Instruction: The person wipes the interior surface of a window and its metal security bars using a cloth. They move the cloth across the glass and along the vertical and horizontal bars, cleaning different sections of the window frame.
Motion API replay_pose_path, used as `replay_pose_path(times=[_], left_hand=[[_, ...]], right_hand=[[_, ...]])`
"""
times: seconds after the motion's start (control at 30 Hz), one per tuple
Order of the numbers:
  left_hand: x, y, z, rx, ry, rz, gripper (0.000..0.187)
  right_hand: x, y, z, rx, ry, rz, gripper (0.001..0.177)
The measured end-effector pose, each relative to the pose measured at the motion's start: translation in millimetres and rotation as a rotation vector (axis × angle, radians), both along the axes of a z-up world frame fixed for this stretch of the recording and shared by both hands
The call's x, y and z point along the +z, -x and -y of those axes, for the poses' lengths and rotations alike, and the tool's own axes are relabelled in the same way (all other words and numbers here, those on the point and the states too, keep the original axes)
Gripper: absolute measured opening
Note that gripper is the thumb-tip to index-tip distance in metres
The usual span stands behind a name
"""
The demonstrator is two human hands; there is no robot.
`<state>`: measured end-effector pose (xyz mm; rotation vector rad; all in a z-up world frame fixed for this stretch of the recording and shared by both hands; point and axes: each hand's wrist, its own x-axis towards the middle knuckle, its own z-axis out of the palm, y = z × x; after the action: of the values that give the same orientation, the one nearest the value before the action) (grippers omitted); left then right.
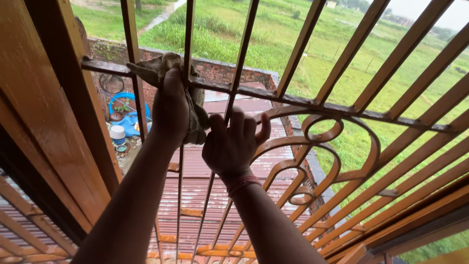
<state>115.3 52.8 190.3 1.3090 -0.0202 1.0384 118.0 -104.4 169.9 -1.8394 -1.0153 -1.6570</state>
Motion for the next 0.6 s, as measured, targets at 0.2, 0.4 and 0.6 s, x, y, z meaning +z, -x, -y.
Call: replay_pose_path(times=[0.2, 0.4, 0.6], left_hand=[[-66, -9, 8, -0.231, 0.145, 0.315, 0.026], [-113, -5, 15, -0.289, 0.351, 0.05, 0.027], [-29, 8, 8, -0.194, 0.065, 0.246, 0.022]], right_hand=[[2, -2, 3, 0.005, -0.004, 0.037, 0.012], [1, -2, 5, 0.024, 0.005, 0.015, 0.018], [1, -1, 5, 0.018, 0.001, -0.009, 0.013]])
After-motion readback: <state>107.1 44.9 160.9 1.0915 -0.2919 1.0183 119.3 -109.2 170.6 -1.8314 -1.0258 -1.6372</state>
